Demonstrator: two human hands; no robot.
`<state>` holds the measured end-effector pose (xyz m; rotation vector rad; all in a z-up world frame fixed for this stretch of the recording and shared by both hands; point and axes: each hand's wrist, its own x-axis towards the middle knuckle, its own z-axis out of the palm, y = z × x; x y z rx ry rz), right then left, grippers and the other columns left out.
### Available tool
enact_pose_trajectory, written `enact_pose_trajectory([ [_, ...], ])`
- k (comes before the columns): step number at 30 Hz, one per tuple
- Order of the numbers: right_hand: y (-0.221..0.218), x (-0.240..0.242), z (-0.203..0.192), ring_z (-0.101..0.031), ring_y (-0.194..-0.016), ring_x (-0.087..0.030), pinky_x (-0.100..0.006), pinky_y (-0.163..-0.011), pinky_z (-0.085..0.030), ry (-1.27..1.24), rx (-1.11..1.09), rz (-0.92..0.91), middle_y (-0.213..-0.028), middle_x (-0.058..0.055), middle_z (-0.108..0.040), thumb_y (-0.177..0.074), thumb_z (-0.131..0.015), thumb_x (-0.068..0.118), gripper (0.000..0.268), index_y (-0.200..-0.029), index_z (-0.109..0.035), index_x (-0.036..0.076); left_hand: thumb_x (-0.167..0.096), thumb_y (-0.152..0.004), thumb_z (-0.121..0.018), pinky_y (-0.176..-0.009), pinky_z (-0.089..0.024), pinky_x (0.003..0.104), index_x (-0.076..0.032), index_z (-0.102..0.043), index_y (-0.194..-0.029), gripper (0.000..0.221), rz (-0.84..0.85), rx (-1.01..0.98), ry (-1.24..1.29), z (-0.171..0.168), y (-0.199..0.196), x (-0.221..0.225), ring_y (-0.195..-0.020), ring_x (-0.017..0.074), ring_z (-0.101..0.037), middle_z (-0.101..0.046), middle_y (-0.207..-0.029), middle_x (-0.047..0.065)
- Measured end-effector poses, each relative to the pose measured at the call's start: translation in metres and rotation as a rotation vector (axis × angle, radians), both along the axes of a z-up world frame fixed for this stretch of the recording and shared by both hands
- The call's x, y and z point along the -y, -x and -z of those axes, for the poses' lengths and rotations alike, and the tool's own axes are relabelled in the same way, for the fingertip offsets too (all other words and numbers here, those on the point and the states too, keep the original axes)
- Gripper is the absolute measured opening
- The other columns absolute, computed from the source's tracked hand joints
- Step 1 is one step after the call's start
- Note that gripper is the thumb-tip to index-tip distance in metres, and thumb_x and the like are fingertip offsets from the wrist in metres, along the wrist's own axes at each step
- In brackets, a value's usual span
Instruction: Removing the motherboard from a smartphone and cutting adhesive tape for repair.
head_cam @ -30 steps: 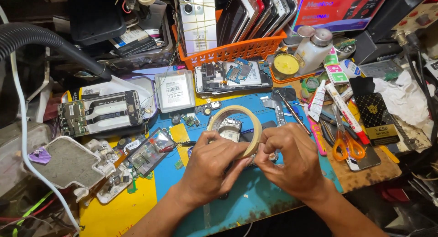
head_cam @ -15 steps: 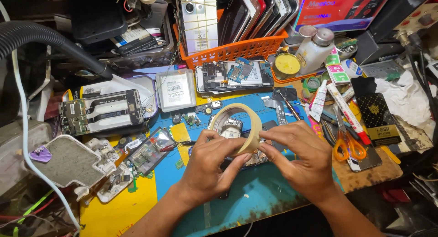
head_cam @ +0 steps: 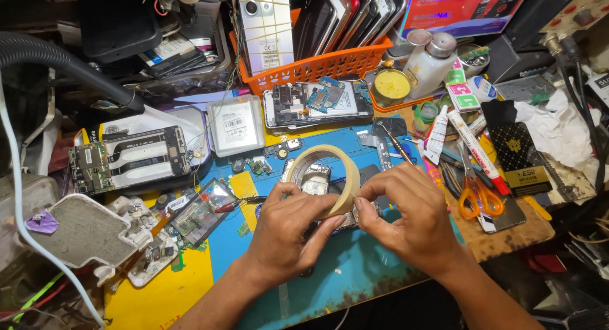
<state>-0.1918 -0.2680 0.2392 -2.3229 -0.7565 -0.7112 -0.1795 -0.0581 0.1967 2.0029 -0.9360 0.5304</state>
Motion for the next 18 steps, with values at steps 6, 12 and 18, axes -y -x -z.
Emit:
enact_pose_trajectory([
  [6, 0.006, 0.001, -0.002, -0.063, -0.076, -0.020, -0.033, -0.073, -0.048, -0.072, -0.136, 0.032, -0.081, -0.002, -0.069, -0.090, -0.072, 0.012, 0.008, -0.084, -0.066, 0.009, -0.017, -0.097, -0.069, -0.081, -0.041, 0.038, -0.011, -0.066, -0.109, 0.014, 0.009, 0.006, -0.029, -0.004, 0.001, 0.001, -0.070, 0.0240, -0.066, -0.072, -0.085, 0.002],
  [12, 0.010, -0.010, 0.000, -0.072, -0.088, -0.022, -0.033, -0.081, -0.053, -0.138, -0.031, 0.087, -0.099, -0.008, -0.076, -0.087, -0.082, 0.010, 0.023, -0.107, -0.073, 0.005, -0.018, -0.097, -0.067, -0.082, -0.040, 0.039, -0.010, -0.068, -0.113, 0.018, -0.027, -0.016, 0.018, -0.002, -0.001, -0.001, -0.075, 0.0219, -0.070, -0.077, -0.097, 0.002],
  [18, 0.008, -0.018, 0.001, -0.068, -0.080, -0.022, -0.033, -0.077, -0.049, -0.195, 0.022, 0.069, -0.091, -0.008, -0.076, -0.087, -0.081, 0.003, 0.012, -0.097, -0.076, 0.005, -0.018, -0.097, -0.069, -0.079, -0.040, 0.039, -0.010, -0.069, -0.112, 0.017, -0.014, 0.004, -0.022, -0.005, 0.002, -0.004, -0.068, 0.0228, -0.067, -0.075, -0.087, 0.001],
])
